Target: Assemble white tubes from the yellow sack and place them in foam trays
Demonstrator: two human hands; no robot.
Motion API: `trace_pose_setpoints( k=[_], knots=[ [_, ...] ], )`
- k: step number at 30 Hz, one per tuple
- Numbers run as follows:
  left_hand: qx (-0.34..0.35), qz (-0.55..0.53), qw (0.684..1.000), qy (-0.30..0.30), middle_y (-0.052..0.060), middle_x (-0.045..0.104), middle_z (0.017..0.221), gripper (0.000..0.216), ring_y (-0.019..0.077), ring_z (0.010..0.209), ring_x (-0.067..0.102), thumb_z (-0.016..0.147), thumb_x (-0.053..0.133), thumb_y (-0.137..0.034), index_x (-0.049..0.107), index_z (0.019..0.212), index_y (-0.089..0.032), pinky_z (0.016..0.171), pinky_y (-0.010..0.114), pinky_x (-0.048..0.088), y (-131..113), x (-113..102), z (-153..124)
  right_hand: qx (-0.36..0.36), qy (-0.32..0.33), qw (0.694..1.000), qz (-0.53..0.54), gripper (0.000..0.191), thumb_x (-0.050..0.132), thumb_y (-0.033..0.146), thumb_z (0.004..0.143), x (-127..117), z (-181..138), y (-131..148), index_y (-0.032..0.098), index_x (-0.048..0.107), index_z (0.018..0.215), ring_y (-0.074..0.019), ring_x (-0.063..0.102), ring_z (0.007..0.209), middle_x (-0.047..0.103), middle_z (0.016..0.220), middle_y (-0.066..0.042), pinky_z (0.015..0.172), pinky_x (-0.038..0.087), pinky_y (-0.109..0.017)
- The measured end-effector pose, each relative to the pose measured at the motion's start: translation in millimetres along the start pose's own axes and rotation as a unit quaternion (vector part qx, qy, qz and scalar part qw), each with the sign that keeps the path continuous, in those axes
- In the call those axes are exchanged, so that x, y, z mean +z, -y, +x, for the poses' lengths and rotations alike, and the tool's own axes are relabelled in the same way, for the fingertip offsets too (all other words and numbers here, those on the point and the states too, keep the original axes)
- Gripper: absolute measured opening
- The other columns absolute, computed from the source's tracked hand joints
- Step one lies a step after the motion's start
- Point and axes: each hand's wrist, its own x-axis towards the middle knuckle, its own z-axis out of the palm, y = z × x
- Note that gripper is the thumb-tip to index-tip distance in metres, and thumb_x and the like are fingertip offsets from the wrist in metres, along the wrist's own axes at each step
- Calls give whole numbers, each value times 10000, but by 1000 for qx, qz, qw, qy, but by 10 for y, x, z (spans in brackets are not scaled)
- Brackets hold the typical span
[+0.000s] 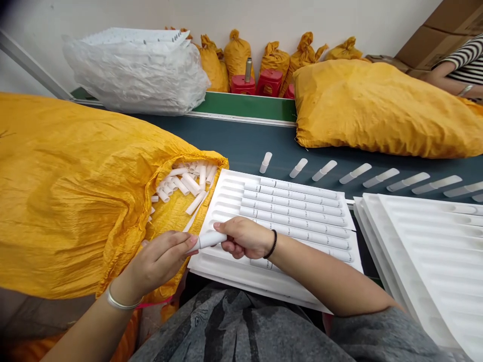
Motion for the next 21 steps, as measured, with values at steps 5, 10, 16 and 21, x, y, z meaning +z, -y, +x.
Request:
trace_pose_setpoints(
  k=[5,10,16,21],
  knots=[
    [-105,-46,993,-22,89,612,968,365,179,926,584,835,600,-124,486,1181,-141,829,313,520,53,37,-27,-240,-57,922,-298,549,371,605,888,-33,12,-45,115,566,1041,-148,596,689,649,885,-109,615,494,-284],
    [-219,-127,967,-7,61,599,986,312,166,934,575,862,577,-193,494,1161,-170,834,289,491,-3,24,20,-460,-122,660,-581,413,495,353,919,-18,-44,-42,124,457,1261,-216,569,961,611,1062,-144,840,474,-362],
    [-227,-163,960,11,54,593,1043,393,170,980,559,896,513,-214,433,1281,-227,876,299,466,-133,27,108,-527,-124,568,-621,295,429,265,950,108,-32,-52,106,483,1193,-178,552,800,622,887,-110,723,470,-290],
    [-309,-60,947,71,183,429,1351,661,284,1268,399,884,508,-327,198,1433,-126,1032,433,365,140,197,130,-360,-280,533,-713,218,493,281,896,-254,269,272,154,612,1027,-224,550,886,612,943,-120,820,420,-344]
  ],
)
